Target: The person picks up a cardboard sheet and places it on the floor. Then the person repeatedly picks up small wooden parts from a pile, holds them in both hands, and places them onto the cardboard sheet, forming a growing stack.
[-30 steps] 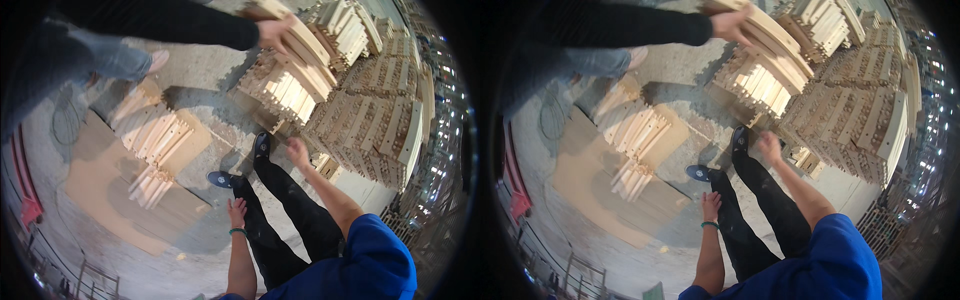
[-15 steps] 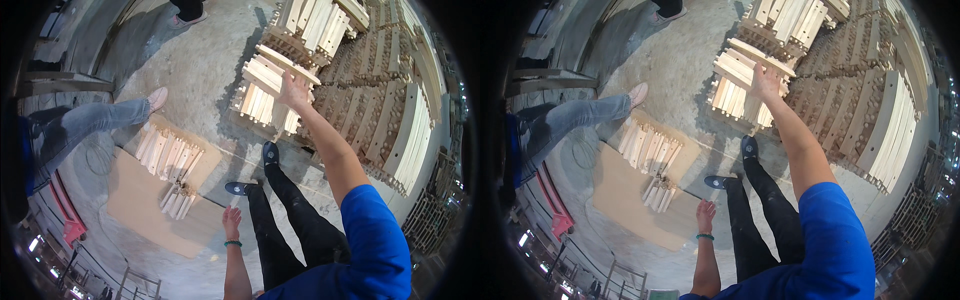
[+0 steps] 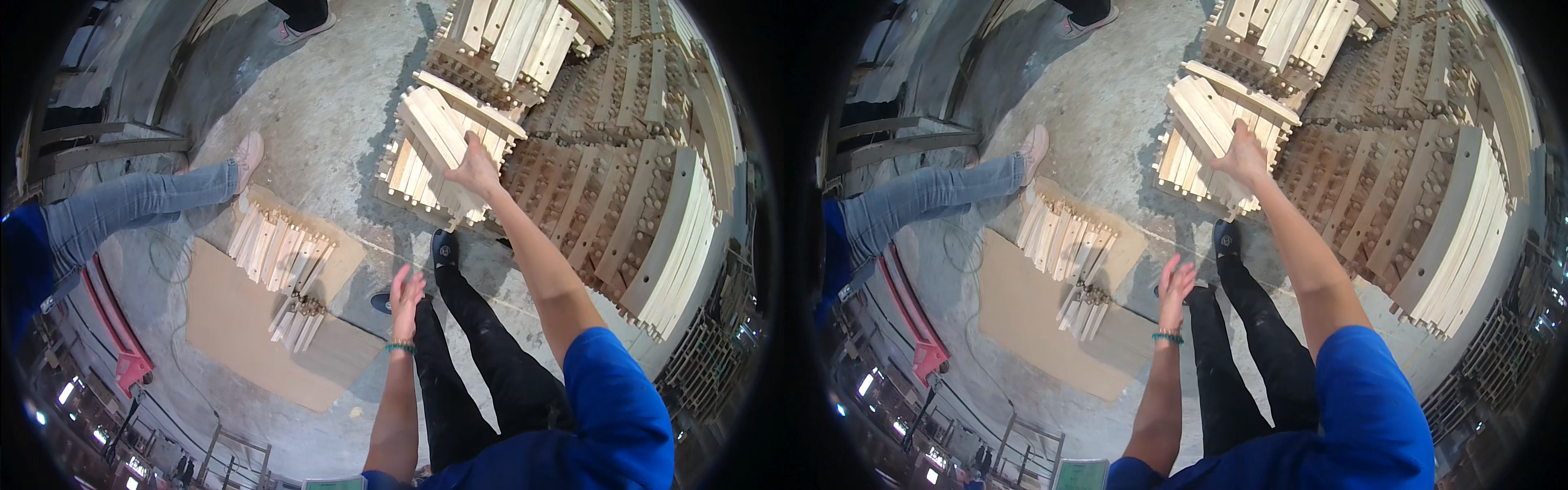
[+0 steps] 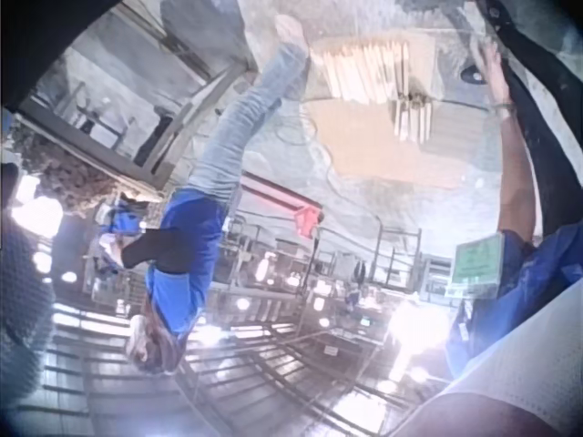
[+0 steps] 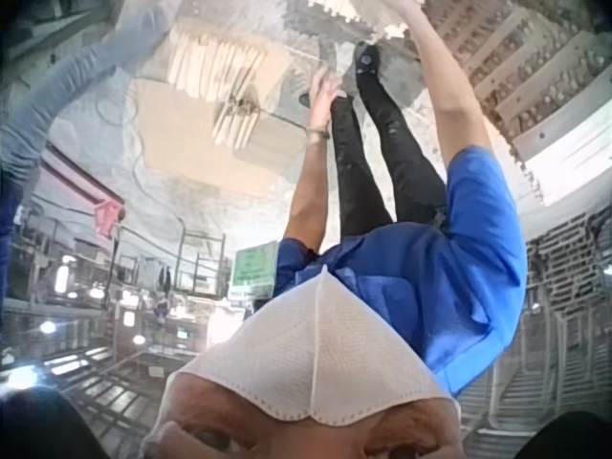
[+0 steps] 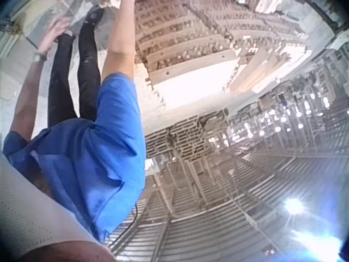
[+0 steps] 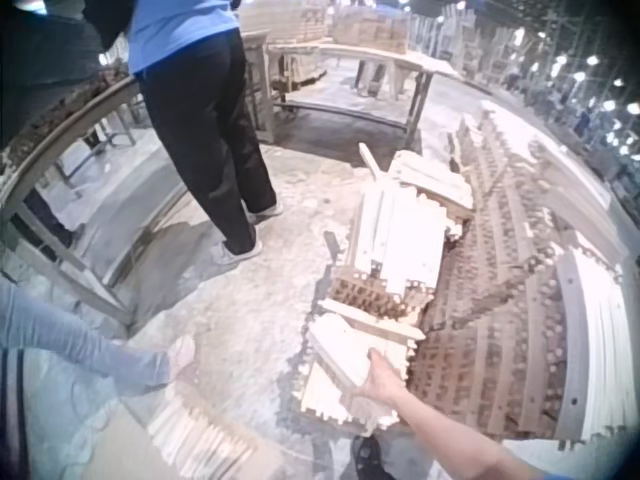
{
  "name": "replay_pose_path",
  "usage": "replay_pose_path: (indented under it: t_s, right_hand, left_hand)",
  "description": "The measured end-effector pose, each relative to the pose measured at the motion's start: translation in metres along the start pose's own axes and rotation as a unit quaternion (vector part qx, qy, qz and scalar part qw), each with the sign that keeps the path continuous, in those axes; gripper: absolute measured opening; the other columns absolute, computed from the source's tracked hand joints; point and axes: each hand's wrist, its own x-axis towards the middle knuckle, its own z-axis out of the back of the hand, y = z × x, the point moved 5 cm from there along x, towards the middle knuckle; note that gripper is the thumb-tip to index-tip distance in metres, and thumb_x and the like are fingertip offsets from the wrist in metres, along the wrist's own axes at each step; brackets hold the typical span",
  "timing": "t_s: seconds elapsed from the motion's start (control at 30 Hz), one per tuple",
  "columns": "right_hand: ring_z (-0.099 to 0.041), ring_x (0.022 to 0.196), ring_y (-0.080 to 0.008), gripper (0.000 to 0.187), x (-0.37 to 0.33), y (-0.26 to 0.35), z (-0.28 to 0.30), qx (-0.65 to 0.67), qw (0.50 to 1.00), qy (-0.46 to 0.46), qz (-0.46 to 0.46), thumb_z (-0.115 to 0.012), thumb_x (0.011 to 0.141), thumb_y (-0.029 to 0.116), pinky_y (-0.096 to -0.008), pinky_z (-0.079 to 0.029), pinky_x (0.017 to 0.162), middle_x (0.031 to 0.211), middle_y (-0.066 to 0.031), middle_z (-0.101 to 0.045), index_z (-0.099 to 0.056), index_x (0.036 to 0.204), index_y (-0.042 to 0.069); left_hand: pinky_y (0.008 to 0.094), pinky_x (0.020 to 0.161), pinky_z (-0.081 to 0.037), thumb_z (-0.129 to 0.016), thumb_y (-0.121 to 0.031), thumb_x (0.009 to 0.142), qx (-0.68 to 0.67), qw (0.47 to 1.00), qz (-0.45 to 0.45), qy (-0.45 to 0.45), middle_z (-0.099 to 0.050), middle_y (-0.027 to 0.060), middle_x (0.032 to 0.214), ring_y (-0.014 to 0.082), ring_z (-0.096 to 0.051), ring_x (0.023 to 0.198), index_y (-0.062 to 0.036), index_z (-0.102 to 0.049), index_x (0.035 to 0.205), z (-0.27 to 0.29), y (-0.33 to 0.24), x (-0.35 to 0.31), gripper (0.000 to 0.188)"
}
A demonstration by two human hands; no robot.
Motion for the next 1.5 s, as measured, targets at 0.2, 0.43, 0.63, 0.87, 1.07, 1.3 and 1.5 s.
replay_pose_path:
  t_s: [0.2, 0.43, 0.63, 0.87, 1.07, 1.3, 1.5]
  right_hand:
    - [-0.054, 0.108, -0.0233, 0.091, -0.094, 0.031, -0.047, 0.585, 0.724, 0.352, -0.101, -0.075, 0.064, 0.026, -0.0341, -0.044, 0.092, 0.122, -0.0153, -0.05, -0.025, 0.135, -0.002]
    - [-0.054, 0.106, -0.0161, 0.073, -0.142, 0.096, -0.015, 0.523, 0.74, 0.417, -0.071, -0.074, 0.068, 0.008, -0.0291, -0.044, 0.092, 0.119, -0.0103, -0.053, -0.036, 0.13, 0.0]
    - [-0.054, 0.106, -0.0178, 0.076, -0.167, 0.153, 0.004, 0.474, 0.819, 0.323, -0.008, -0.078, 0.065, 0.006, -0.0313, -0.045, 0.092, 0.118, -0.0124, -0.053, -0.036, 0.128, -0.001]
    - [-0.054, 0.107, -0.0206, 0.077, -0.192, 0.162, -0.004, 0.468, 0.823, 0.322, -0.025, -0.079, 0.064, 0.012, -0.034, -0.043, 0.094, 0.116, -0.0153, -0.053, -0.036, 0.126, -0.003]
    - [-0.053, 0.105, -0.0168, 0.065, -0.223, 0.189, -0.005, 0.296, 0.915, 0.259, 0.086, -0.072, 0.075, 0.022, -0.0332, -0.04, 0.093, 0.114, -0.011, -0.055, -0.04, 0.127, -0.001]
    - [-0.061, 0.081, -0.0177, 0.064, -0.245, 0.191, -0.019, 0.518, 0.74, 0.428, -0.004, -0.064, 0.081, 0.037, -0.0289, -0.052, 0.07, 0.098, -0.0145, -0.059, -0.039, 0.126, 0.0]
    - [-0.055, 0.06, -0.0185, 0.045, -0.244, 0.181, -0.04, 0.65, 0.62, 0.422, -0.123, -0.032, 0.096, 0.039, -0.0295, -0.052, 0.055, 0.077, -0.0133, -0.051, -0.042, 0.122, 0.004]
  left_hand:
    - [0.0318, 0.09, -0.041, -0.063, -0.038, 0.082, -0.065, 0.988, -0.028, 0.136, -0.052, 0.0059, 0.119, 0.016, -0.05, 0.109, -0.0072, -0.041, 0.129, -0.037, -0.116, 0.032, 0.061]
    - [0.032, 0.089, -0.045, -0.067, -0.017, 0.078, -0.242, 0.949, -0.048, 0.195, -0.054, 0.0102, 0.116, 0.0182, -0.054, 0.104, 0.0011, -0.043, 0.125, -0.028, -0.141, -0.011, 0.055]
    - [0.035, 0.092, -0.044, -0.065, -0.018, 0.079, -0.209, 0.953, -0.141, 0.166, -0.051, 0.0136, 0.12, 0.0217, -0.053, 0.108, 0.0023, -0.037, 0.13, 0.004, -0.167, -0.056, 0.062]
    - [0.0439, 0.108, -0.022, -0.066, -0.032, 0.071, -0.297, 0.89, -0.159, 0.307, -0.024, 0.0244, 0.142, 0.0345, -0.028, 0.131, 0.0004, -0.012, 0.141, 0.035, -0.198, -0.114, 0.095]
    - [0.0454, 0.106, -0.026, -0.067, -0.028, 0.072, -0.256, 0.905, -0.19, 0.282, -0.024, 0.0177, 0.144, 0.0293, -0.026, 0.133, -0.0022, -0.017, 0.141, 0.057, -0.196, -0.129, 0.089]
    - [0.0459, 0.09, -0.047, -0.07, -0.023, 0.072, -0.287, 0.908, -0.185, 0.243, -0.046, 0.0221, 0.126, 0.0323, -0.053, 0.109, 0.004, -0.036, 0.129, 0.085, -0.164, -0.115, 0.071]
    - [0.0484, 0.09, -0.047, -0.069, -0.021, 0.073, -0.323, 0.899, -0.18, 0.237, -0.046, 0.0226, 0.126, 0.0331, -0.053, 0.108, 0.0033, -0.035, 0.129, 0.098, -0.158, -0.117, 0.07]
